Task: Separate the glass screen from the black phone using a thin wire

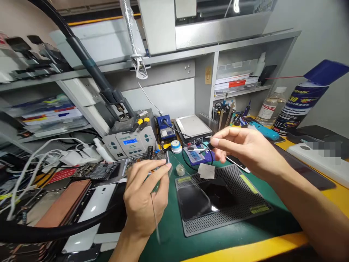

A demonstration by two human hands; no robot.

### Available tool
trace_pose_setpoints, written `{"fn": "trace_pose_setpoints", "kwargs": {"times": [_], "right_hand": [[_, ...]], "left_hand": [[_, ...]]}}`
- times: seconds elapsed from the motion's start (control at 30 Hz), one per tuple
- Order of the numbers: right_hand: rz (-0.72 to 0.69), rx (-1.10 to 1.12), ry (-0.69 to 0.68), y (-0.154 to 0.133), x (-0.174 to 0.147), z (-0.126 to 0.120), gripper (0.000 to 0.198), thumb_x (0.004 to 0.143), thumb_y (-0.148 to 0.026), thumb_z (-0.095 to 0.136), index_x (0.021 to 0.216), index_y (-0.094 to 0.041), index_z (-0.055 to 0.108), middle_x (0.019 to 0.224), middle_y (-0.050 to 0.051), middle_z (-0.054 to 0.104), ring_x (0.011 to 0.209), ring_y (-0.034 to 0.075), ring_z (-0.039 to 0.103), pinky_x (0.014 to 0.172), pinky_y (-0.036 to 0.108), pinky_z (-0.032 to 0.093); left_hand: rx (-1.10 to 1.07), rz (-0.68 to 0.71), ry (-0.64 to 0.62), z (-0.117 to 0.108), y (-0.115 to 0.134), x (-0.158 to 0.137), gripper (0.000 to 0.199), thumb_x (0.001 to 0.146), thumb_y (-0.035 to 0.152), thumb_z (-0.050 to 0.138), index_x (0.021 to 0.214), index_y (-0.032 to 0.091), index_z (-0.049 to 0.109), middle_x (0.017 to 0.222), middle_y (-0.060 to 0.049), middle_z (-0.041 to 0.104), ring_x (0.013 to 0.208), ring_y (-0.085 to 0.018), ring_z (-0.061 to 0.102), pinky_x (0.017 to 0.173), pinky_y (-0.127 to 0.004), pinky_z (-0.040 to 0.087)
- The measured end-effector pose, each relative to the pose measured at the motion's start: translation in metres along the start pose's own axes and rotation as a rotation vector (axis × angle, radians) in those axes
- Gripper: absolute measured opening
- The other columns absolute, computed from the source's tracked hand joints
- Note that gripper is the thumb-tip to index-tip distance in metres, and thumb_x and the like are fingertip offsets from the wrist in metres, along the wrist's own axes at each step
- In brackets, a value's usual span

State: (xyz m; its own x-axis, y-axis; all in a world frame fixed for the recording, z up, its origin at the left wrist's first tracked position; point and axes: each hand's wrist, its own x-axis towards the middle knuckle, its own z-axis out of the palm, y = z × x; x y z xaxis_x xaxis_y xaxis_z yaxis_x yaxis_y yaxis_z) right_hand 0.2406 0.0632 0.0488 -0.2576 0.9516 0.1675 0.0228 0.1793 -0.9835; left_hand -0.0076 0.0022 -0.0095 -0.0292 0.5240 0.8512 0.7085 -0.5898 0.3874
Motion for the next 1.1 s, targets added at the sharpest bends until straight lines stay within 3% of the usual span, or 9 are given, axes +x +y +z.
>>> {"fn": "trace_pose_setpoints", "kwargs": {"times": [0.07,0.13,0.27,0.63,1.1], "right_hand": [[-0.003,-0.008,0.017,-0.002,-0.001,0.000,0.034,0.075,-0.049,0.083,0.082,-0.018,0.071,0.064,0.002,0.069,0.059,0.014,0.059,0.061,0.028,0.047],[-0.021,-0.003,0.022,-0.002,-0.001,0.000,0.036,0.075,-0.052,0.082,0.083,-0.018,0.072,0.064,0.003,0.068,0.059,0.015,0.058,0.062,0.030,0.046],[0.005,0.008,0.033,0.001,0.000,0.000,0.035,0.076,-0.054,0.081,0.080,-0.020,0.073,0.063,0.005,0.067,0.060,0.017,0.058,0.063,0.033,0.046],[0.026,0.064,0.015,0.012,0.002,0.000,0.028,0.077,-0.049,0.079,0.086,-0.023,0.075,0.067,0.010,0.066,0.062,0.023,0.059,0.064,0.043,0.049],[-0.034,0.087,-0.056,0.019,0.001,0.013,0.029,0.082,-0.039,0.080,0.104,-0.021,0.076,0.067,0.001,0.072,0.064,0.017,0.064,0.066,0.032,0.050]], "left_hand": [[-0.340,-0.453,0.008,0.000,0.001,0.001,0.015,0.080,0.013,0.076,0.087,0.026,0.080,0.098,-0.002,0.077,0.097,-0.021,0.068,0.095,-0.039,0.051],[-0.418,-0.595,-0.018,-0.001,0.003,0.003,0.009,0.085,0.022,0.074,0.092,0.024,0.079,0.097,-0.004,0.078,0.095,-0.021,0.069,0.093,-0.038,0.052],[-0.597,-0.761,-0.063,-0.001,0.007,0.004,0.015,0.086,0.028,0.073,0.098,0.020,0.077,0.094,-0.006,0.080,0.086,-0.019,0.072,0.084,-0.034,0.057],[-0.812,-0.889,-0.090,0.002,0.011,0.004,0.020,0.083,0.027,0.078,0.100,0.017,0.076,0.091,-0.007,0.079,0.080,-0.016,0.071,0.085,-0.031,0.055],[-0.882,-0.940,-0.183,0.001,0.014,0.003,0.022,0.081,0.025,0.079,0.101,0.017,0.075,0.091,-0.006,0.078,0.072,-0.012,0.068,0.075,-0.025,0.055]]}}
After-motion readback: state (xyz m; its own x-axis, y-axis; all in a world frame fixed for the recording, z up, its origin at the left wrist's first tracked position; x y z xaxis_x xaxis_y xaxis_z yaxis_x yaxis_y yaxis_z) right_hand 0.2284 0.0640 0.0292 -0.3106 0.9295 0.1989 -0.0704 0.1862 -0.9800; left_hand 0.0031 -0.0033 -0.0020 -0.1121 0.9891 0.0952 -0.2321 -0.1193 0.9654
